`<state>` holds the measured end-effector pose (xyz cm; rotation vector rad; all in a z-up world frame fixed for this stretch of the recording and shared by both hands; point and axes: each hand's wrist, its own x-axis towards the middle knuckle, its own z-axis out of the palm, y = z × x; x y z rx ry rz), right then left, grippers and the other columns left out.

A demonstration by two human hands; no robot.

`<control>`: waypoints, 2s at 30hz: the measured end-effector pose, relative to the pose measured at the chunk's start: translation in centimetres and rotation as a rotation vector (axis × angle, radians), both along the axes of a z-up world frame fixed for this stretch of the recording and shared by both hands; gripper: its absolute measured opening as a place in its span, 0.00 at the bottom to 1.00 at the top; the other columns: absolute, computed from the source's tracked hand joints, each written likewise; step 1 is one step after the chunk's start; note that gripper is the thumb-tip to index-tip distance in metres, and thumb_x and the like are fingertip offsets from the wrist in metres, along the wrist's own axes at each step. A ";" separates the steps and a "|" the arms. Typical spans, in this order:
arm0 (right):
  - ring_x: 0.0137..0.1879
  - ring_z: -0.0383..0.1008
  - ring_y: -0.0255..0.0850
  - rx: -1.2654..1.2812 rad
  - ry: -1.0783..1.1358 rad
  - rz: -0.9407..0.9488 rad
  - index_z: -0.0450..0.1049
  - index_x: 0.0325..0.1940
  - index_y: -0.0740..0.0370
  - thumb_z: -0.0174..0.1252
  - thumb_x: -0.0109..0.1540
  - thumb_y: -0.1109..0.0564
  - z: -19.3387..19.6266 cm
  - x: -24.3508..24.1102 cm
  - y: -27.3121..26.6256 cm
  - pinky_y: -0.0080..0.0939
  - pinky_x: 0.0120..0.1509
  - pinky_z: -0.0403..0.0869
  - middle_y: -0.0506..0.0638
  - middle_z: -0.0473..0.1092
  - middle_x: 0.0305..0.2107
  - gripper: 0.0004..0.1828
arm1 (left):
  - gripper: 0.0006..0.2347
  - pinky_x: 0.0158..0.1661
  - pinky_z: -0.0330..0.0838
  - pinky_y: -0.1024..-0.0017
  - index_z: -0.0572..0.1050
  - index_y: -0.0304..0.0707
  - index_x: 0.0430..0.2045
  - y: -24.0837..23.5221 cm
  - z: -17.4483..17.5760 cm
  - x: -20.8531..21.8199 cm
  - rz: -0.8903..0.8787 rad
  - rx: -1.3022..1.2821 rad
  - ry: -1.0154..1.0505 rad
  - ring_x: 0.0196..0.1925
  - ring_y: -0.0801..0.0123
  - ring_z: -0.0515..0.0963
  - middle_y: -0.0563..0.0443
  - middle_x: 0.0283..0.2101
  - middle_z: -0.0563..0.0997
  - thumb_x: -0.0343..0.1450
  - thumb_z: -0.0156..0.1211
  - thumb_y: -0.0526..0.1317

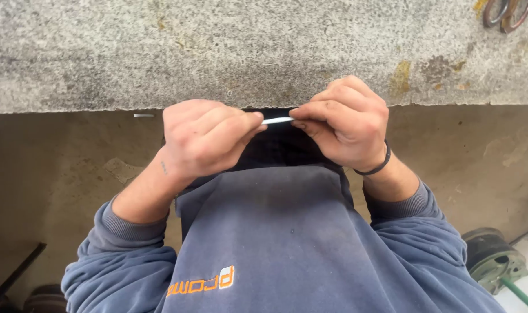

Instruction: The person is manually folding white insulation strips, likely for motor winding, on a workshop workbench.

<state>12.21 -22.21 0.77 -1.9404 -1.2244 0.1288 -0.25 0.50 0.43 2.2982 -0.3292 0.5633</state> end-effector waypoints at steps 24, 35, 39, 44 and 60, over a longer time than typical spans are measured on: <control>0.22 0.65 0.42 0.012 -0.239 -0.035 0.74 0.20 0.56 0.81 0.56 0.46 -1.1 7.9 -4.7 0.43 0.25 0.61 0.47 0.65 0.15 0.23 | 0.18 0.29 0.72 0.70 0.69 0.43 0.13 2.3 0.9 7.1 -0.023 0.431 -0.059 0.25 0.65 0.78 0.54 0.19 0.71 0.70 0.74 0.44; 0.39 0.77 0.42 -0.082 -0.283 -0.081 0.79 0.42 0.61 0.68 0.66 0.36 -2.1 12.1 -1.9 0.39 0.43 0.73 0.47 0.76 0.33 0.24 | 0.14 0.43 0.73 0.62 0.78 0.36 0.45 0.3 0.5 15.0 -0.067 0.337 -0.044 0.44 0.56 0.80 0.46 0.43 0.82 0.69 0.70 0.41; 0.40 0.78 0.40 -0.062 -0.325 -0.240 0.80 0.52 0.62 0.64 0.72 0.41 -3.3 16.2 -4.4 0.41 0.47 0.75 0.49 0.79 0.40 0.21 | 0.07 0.43 0.71 0.65 0.79 0.47 0.42 2.4 -2.8 15.1 -0.030 0.454 0.012 0.42 0.66 0.79 0.59 0.36 0.79 0.75 0.71 0.36; 0.38 0.77 0.50 -0.415 -0.447 -0.564 0.79 0.45 0.63 0.69 0.68 0.45 -5.3 19.8 -8.9 0.51 0.42 0.72 0.54 0.77 0.33 0.17 | 0.18 0.50 0.69 0.62 0.77 0.42 0.59 3.6 -2.3 14.7 0.127 0.482 0.120 0.50 0.60 0.74 0.52 0.50 0.79 0.73 0.70 0.36; 0.45 0.78 0.52 -0.329 -0.290 -0.532 0.78 0.47 0.65 0.58 0.70 0.63 -6.6 21.9 -10.2 0.50 0.51 0.75 0.57 0.77 0.38 0.04 | 0.11 0.56 0.72 0.60 0.80 0.40 0.46 2.1 -2.5 10.8 0.099 0.090 0.111 0.54 0.55 0.78 0.50 0.49 0.82 0.71 0.71 0.34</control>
